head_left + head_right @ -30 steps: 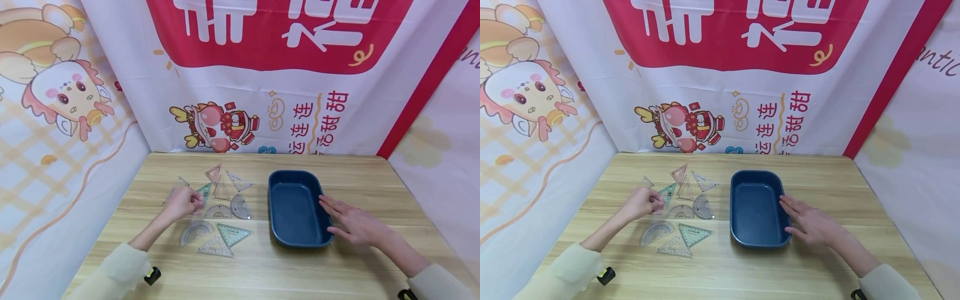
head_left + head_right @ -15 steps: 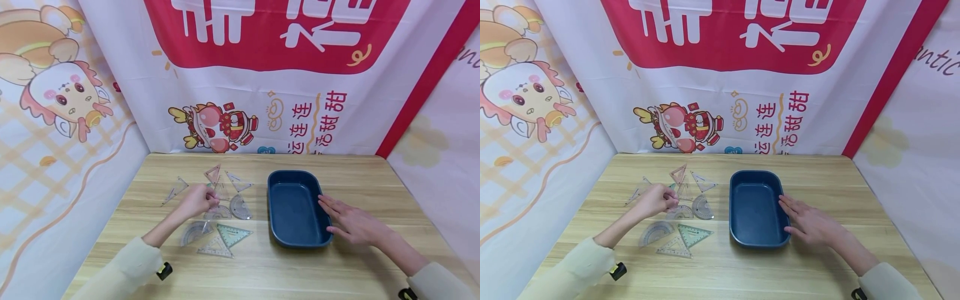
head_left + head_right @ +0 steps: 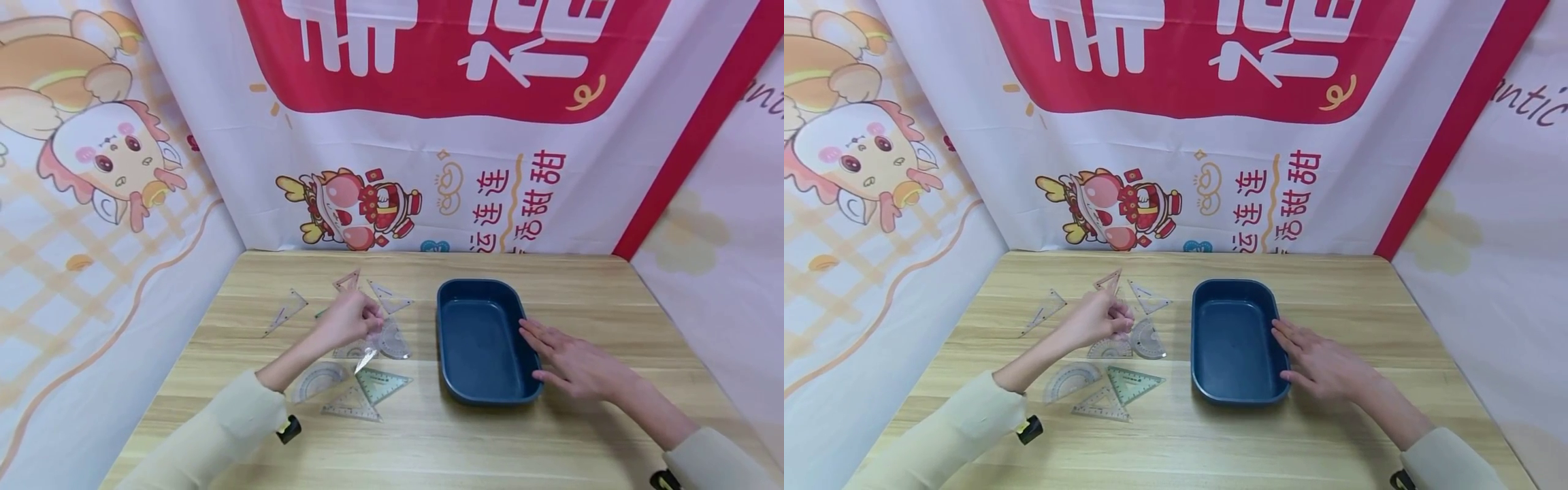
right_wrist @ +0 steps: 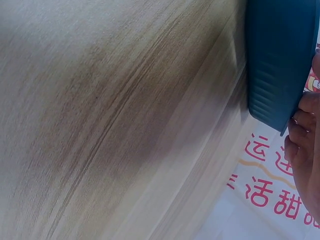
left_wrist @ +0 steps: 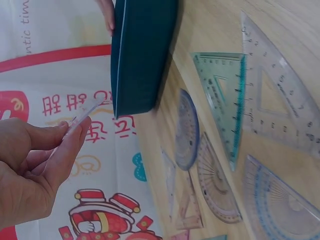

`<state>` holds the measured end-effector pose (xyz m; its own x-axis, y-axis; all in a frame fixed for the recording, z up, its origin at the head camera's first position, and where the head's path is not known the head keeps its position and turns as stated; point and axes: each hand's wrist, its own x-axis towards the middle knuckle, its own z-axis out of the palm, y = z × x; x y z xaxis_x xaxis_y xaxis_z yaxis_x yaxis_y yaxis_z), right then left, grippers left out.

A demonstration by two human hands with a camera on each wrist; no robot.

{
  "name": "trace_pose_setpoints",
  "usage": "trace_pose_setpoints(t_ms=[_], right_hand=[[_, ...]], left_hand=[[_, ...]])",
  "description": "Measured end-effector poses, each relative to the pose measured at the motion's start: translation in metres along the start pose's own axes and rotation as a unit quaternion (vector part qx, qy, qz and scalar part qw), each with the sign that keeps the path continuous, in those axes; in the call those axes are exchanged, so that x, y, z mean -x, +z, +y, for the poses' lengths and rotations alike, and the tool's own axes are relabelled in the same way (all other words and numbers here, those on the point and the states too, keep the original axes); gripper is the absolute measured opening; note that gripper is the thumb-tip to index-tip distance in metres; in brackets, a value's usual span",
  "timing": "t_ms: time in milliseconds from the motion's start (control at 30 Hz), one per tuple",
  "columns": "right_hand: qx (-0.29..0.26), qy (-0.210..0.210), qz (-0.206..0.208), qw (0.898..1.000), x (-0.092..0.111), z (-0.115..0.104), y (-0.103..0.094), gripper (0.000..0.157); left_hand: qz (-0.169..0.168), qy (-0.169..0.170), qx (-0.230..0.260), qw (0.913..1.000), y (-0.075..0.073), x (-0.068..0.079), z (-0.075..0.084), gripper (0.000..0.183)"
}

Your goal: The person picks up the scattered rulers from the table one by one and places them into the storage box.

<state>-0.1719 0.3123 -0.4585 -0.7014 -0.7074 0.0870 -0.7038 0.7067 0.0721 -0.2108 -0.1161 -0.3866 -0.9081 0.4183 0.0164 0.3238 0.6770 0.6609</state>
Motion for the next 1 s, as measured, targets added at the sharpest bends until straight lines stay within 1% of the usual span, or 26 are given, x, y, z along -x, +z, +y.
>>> trace_pose_setpoints(t_ms=[133,233,300,400,533,733,867,1000], right_hand=[[0.002,-0.006,0.008,1.0,0.0,0.0,0.001,0.073],[0.003,-0.013,0.007,1.0,0.0,0.0,0.002,0.074],[0.003,-0.012,0.007,1.0,0.001,0.001,0.002,0.074],[-0.001,-0.004,0.004,1.0,0.001,0.001,0.002,0.073],[-0.003,0.003,-0.003,1.0,0.0,0.001,0.003,0.072],[-0.014,0.007,-0.023,1.0,-0.002,0.001,0.0,0.071],[-0.014,0.012,-0.028,0.999,-0.002,0.002,-0.003,0.072],[-0.007,0.003,-0.018,1.0,-0.001,0.002,-0.004,0.071]], left_hand=[[-0.004,0.018,-0.01,0.9998,0.003,-0.004,0.009,0.006],[-0.001,0.031,-0.039,0.9988,0.007,-0.007,0.015,0.007],[-0.001,0.031,-0.054,0.998,0.009,-0.009,0.019,0.007],[-0.012,0.029,-0.068,0.9972,0.012,-0.014,0.026,0.008],[-0.045,0.023,-0.051,0.9974,0.015,-0.019,0.034,0.007],[-0.073,0.028,-0.022,0.9967,0.022,-0.027,0.047,0.005],[-0.086,0.042,-0.009,0.9953,0.026,-0.033,0.057,0.008],[-0.104,0.06,-0.015,0.9927,0.03,-0.038,0.069,0.01]])
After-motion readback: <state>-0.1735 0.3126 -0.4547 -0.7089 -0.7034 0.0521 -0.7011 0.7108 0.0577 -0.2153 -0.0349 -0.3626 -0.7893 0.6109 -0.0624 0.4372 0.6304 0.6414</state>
